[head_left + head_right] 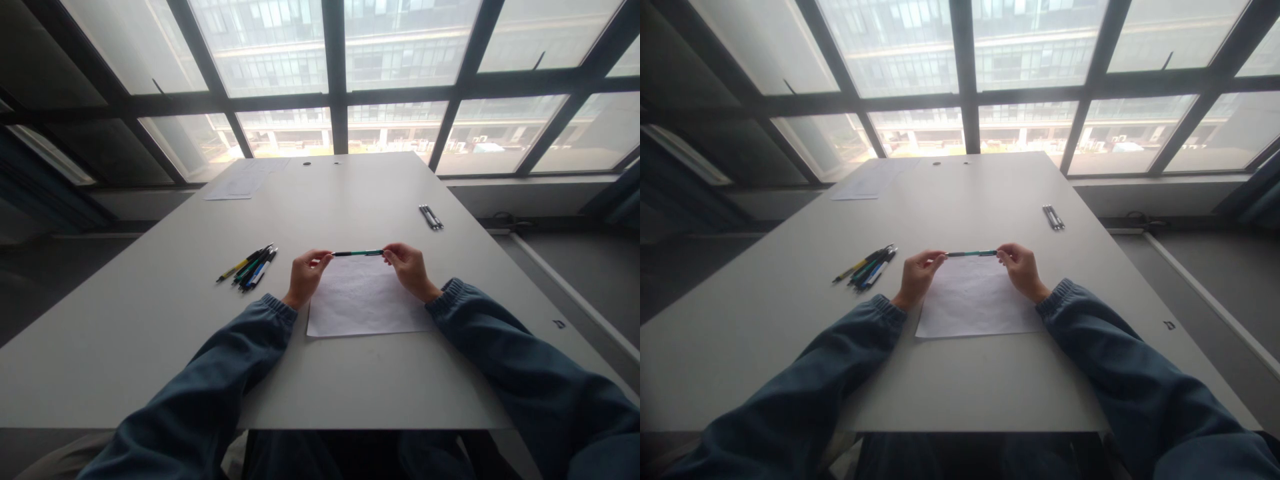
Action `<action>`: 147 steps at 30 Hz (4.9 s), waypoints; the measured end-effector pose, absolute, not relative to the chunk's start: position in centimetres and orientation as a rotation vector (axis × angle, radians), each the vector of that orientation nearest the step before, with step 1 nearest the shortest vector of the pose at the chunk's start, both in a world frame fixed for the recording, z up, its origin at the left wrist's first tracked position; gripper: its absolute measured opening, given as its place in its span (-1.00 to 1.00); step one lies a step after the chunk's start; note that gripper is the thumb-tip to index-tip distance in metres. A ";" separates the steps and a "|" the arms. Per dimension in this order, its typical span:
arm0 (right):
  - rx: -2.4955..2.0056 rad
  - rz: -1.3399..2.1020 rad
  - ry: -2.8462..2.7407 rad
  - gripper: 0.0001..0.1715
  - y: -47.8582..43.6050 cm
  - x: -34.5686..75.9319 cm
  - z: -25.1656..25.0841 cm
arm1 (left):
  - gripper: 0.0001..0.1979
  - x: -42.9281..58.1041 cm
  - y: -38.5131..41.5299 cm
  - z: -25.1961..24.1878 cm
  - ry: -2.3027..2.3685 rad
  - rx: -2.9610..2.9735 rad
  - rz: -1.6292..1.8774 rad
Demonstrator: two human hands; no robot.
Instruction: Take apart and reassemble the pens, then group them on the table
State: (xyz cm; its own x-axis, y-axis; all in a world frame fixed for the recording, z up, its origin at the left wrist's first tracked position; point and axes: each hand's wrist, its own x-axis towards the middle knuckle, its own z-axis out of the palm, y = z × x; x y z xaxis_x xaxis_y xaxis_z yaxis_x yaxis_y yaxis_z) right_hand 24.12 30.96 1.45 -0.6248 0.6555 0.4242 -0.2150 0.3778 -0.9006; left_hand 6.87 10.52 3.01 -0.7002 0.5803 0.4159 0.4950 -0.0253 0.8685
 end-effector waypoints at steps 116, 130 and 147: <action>-0.407 1.311 -1.922 -0.51 30.8 24.5 1.6 | -0.64 7.3 10.4 3.5 2.100 1.203 1.818; -0.412 1.332 -1.933 -0.46 30.7 24.5 1.7 | -0.61 7.3 10.4 3.6 2.084 1.198 1.820; -0.417 1.381 -1.894 -0.49 30.6 24.5 1.9 | -0.60 7.3 10.4 3.5 2.053 1.198 1.825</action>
State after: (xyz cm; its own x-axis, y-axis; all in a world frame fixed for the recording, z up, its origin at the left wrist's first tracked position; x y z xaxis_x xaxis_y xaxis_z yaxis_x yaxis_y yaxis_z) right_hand 24.53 30.56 1.95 -0.6713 0.6405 0.3730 -0.1594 0.3667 -0.9166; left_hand 7.26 10.43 3.51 -0.6715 0.6332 0.3850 0.4566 -0.0557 0.8879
